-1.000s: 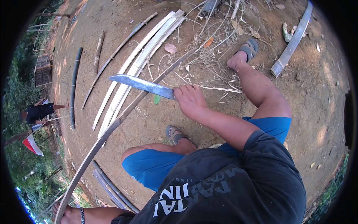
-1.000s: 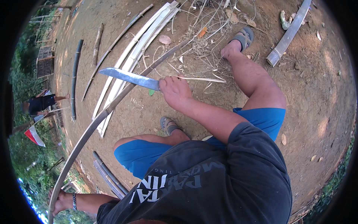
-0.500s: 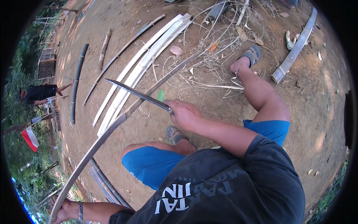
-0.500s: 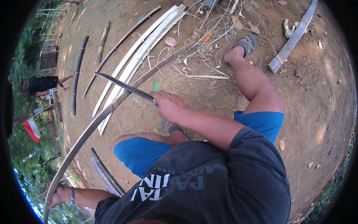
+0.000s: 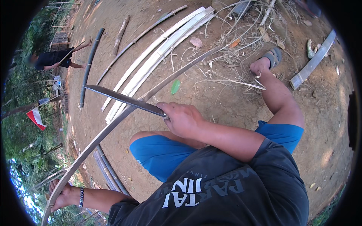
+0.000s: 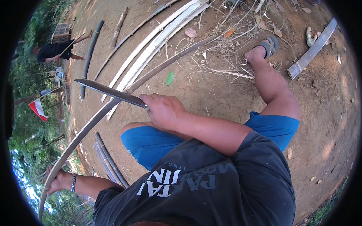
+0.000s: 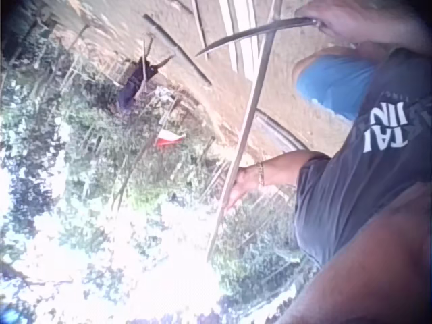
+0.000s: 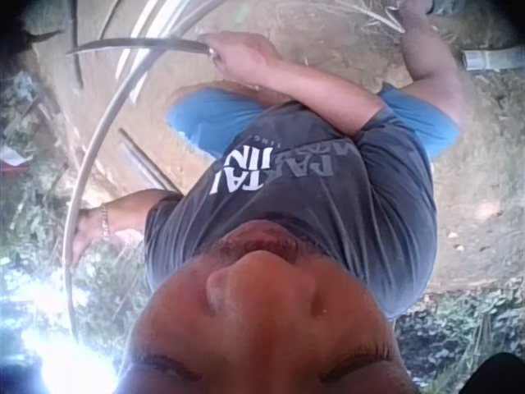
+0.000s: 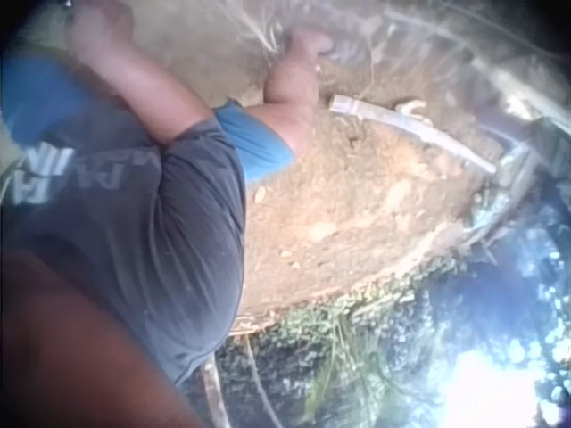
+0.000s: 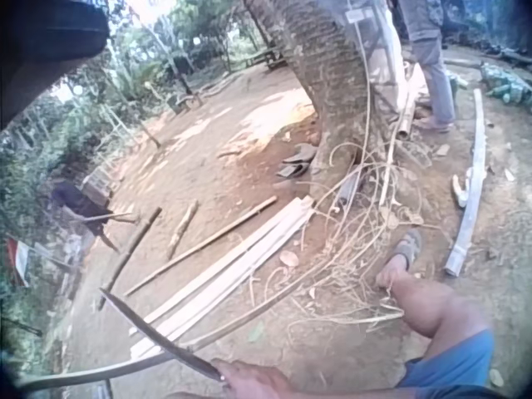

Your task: The person uses a machete to split a long bamboo pole into thin strips. They hold the bamboo against a vertical wooden post and repeatedly strike it with the machete to separate the sections. The person then picks up the split bamboo strips and continues to refine them.

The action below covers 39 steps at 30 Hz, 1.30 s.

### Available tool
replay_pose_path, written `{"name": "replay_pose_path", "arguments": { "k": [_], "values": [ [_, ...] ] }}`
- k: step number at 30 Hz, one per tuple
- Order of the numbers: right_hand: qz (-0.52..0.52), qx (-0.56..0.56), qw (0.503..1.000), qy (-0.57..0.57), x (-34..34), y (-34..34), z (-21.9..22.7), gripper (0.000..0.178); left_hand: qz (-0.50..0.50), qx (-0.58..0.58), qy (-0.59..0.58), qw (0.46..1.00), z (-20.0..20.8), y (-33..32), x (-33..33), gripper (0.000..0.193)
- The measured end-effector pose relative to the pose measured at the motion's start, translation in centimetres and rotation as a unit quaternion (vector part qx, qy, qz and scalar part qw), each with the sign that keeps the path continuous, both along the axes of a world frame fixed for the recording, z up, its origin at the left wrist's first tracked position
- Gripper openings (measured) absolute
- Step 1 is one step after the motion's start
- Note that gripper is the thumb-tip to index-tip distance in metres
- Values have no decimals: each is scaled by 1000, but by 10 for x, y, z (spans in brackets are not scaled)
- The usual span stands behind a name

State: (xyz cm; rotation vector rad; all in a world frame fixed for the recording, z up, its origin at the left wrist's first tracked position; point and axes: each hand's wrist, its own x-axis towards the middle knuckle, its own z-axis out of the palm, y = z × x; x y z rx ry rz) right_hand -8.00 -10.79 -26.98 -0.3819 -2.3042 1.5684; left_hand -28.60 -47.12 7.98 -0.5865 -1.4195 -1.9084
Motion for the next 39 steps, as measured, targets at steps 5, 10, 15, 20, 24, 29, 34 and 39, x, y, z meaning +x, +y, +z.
{"name": "replay_pose_path", "arguments": {
  "k": [5,10,15,20,24,29,34,39],
  "values": [
    [-9,15,999,-31,-8,1,-11,41,67,20,-10,998,-7,18,9,83],
    [-18,-11,990,-137,-3,34,-35,32,23,18,-28,999,4,-27,-8,86],
    [-72,-8,978,-197,4,62,-67,23,103,69,8,992,1,-4,-3,84],
    [25,6,990,-140,9,41,-34,22,14,5,0,1000,8,-39,-19,84],
    [-74,0,963,-259,18,90,-100,25,84,41,5,996,5,-18,-16,86],
    [28,42,968,-248,19,89,-50,24,137,37,10,990,0,-16,-14,86],
    [-27,-10,954,-300,14,115,-93,20,65,-1,-17,998,16,-75,-50,95],
    [-10,50,942,-332,21,165,-139,23,84,-25,5,996,19,-56,-42,101]
  ]
}}
